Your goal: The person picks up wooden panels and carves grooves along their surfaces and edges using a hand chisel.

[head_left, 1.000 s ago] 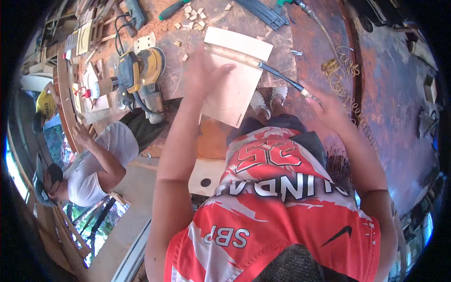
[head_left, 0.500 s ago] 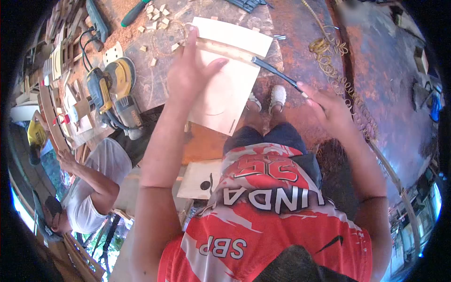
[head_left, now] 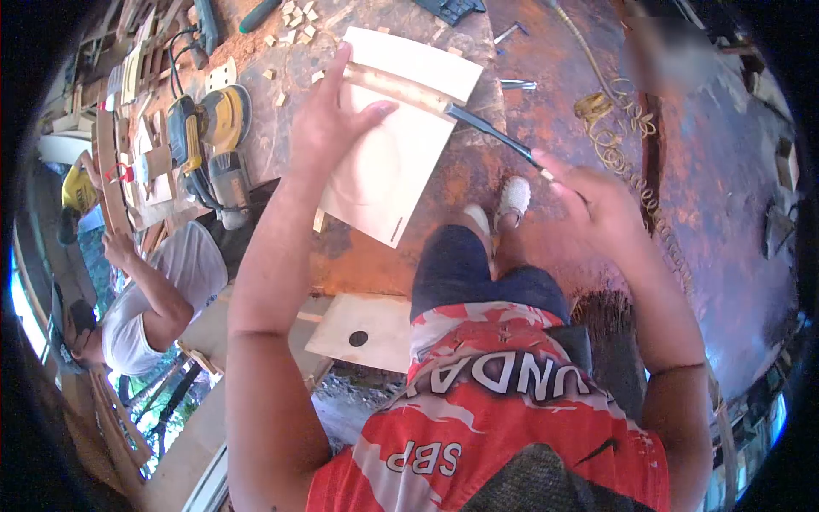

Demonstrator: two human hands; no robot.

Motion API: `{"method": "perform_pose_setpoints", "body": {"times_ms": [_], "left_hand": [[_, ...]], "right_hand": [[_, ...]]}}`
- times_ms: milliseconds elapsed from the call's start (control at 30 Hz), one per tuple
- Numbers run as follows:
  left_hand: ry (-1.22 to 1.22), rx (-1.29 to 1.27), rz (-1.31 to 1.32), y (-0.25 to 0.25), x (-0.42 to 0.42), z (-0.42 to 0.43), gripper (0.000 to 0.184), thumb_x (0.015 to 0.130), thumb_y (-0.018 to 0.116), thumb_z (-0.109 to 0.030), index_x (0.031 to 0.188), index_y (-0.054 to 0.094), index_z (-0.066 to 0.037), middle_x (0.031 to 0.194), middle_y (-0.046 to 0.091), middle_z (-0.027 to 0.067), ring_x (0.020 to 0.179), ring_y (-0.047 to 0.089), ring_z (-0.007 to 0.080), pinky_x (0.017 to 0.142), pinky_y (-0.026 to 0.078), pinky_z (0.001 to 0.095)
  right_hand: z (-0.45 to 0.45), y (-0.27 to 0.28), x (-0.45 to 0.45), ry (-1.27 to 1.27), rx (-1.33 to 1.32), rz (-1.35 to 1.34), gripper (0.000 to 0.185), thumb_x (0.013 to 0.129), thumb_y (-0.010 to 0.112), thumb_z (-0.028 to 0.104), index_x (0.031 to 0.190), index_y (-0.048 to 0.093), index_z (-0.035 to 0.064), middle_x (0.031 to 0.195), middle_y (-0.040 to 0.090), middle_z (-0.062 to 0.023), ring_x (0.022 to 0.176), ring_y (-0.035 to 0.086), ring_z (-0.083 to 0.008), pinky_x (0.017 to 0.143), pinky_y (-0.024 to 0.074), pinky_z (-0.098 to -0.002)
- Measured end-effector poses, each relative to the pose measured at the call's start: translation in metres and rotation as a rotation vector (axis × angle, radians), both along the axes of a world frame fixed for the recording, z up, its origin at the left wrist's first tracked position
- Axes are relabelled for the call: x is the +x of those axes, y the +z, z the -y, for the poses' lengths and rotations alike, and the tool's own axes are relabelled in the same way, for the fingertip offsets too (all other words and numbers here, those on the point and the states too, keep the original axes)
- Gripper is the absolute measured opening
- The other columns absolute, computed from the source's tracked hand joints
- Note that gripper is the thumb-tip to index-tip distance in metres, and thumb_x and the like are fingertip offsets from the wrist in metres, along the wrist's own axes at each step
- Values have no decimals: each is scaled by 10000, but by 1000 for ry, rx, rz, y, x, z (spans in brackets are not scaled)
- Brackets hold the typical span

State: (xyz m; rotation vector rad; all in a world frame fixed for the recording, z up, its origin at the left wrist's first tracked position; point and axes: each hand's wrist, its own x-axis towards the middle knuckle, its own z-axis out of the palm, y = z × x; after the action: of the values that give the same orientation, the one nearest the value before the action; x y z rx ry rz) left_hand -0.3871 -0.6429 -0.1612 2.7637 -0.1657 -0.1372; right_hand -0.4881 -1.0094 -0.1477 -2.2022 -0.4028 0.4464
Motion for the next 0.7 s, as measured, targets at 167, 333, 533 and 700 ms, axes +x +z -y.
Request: {"method": "perform_pose_setpoints", "body": {"times_ms": [167,333,533,700], "left_hand": [[16,-16,-30,-5,0,-8,1029,760,847,-513,1576,328,-162,1308,642,217,1240,609,372,1034,493,450],[38,-46,-108,4,2,-2,1026,763,844,-515,1577,322,-169,1285,659,216,1190,648,360,1014,518,438],[14,-56,-60,4,1,-2,1032,757,862,-479,1577,320,-169,1292,667,192,1185,657,345,1013,521,431],[8,-68,-23,0,1,-7,1013,761,867,-451,1570,335,-153,1328,649,193,1208,645,341,1029,510,423]], "right_hand": [[-9,1,7,-7,-10,-28,401,1016,559,226,1415,590,254,1140,701,-185,986,693,-382,855,550,-460],[0,-3,10,45,-14,-30,437,975,598,99,1405,603,177,1170,705,-182,1029,677,-372,905,533,-416],[-14,-17,13,41,61,86,428,988,589,158,1413,591,207,1112,699,-201,976,671,-398,849,532,-459],[-6,3,8,33,-10,-41,439,997,573,182,1432,569,237,1074,697,-211,938,671,-420,803,537,-494]]}}
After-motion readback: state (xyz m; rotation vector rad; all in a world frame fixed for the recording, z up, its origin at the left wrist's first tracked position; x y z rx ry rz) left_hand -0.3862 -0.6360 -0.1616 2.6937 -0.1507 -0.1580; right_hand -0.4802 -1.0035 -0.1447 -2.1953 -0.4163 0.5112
